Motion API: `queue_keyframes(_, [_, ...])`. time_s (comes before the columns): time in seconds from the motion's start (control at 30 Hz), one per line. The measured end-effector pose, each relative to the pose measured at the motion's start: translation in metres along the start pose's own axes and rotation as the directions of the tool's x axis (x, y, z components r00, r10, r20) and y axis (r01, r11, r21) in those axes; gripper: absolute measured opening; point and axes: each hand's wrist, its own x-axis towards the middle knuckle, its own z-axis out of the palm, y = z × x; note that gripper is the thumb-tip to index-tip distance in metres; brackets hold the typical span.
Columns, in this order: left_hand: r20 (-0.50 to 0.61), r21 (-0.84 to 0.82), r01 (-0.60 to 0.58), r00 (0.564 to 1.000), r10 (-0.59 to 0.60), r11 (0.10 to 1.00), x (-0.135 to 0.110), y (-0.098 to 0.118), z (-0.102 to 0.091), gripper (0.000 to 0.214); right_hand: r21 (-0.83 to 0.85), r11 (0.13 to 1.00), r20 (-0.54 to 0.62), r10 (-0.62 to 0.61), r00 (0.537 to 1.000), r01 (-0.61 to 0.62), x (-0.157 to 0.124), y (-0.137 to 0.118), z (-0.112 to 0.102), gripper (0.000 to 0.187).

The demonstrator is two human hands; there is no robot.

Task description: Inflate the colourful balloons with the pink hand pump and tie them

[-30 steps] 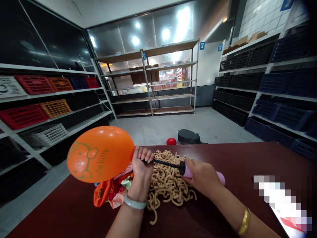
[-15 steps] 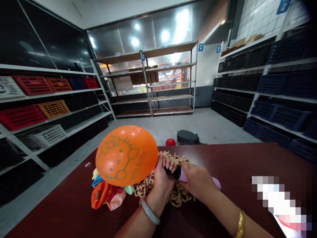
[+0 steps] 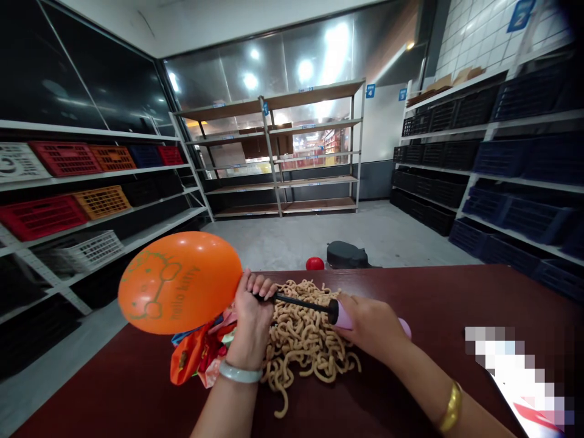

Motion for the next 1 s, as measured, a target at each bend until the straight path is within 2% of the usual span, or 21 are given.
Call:
queue_keyframes(0.07, [0.022, -0.009, -0.051, 0.998, 0.051, 0.999, -0.001, 0.004, 0.000, 0.055, -0.038, 0.999, -0.029, -0.010, 1.000, 0.009, -0.001, 0.002, -0.003, 0.051])
queue_keyframes(0.17, [0.015, -0.024, -0.035, 0.999, 0.036, 0.999, -0.008, -0.002, 0.007, 0.052, -0.093, 0.996, -0.040, -0.015, 0.999, 0.011, -0.003, 0.003, -0.007, 0.049])
queue_keyframes(0.37, [-0.084, -0.106, 0.100, 0.991, -0.109, 0.989, -0.031, -0.045, 0.026, 0.045, -0.071, 0.997, -0.002, -0.015, 1.000, 0.015, -0.004, -0.004, -0.002, 0.047])
queue_keyframes(0.47, [-0.091, -0.086, 0.178, 0.978, -0.186, 0.980, -0.047, -0.069, 0.033, 0.044, -0.017, 1.000, 0.010, -0.015, 1.000, 0.016, -0.005, -0.011, 0.002, 0.044])
queue_keyframes(0.57, [-0.078, -0.069, 0.216, 0.972, -0.221, 0.974, -0.060, -0.083, 0.040, 0.042, 0.019, 1.000, 0.030, 0.006, 1.000, -0.007, -0.005, -0.017, 0.002, 0.039])
queue_keyframes(0.67, [-0.074, -0.063, 0.211, 0.974, -0.216, 0.975, -0.066, -0.087, 0.044, 0.041, 0.040, 0.999, 0.046, 0.017, 0.999, -0.018, -0.005, -0.021, 0.001, 0.038])
queue_keyframes(0.83, [-0.101, -0.064, 0.219, 0.969, -0.224, 0.974, -0.059, -0.082, 0.040, 0.041, 0.054, 0.998, 0.009, -0.045, 0.999, 0.045, -0.006, -0.023, 0.003, 0.063])
queue_keyframes(1.0, [-0.141, -0.049, 0.196, 0.969, -0.201, 0.979, -0.052, -0.080, 0.035, 0.042, 0.069, 0.990, -0.043, -0.120, 0.992, 0.123, -0.006, -0.022, 0.006, 0.062])
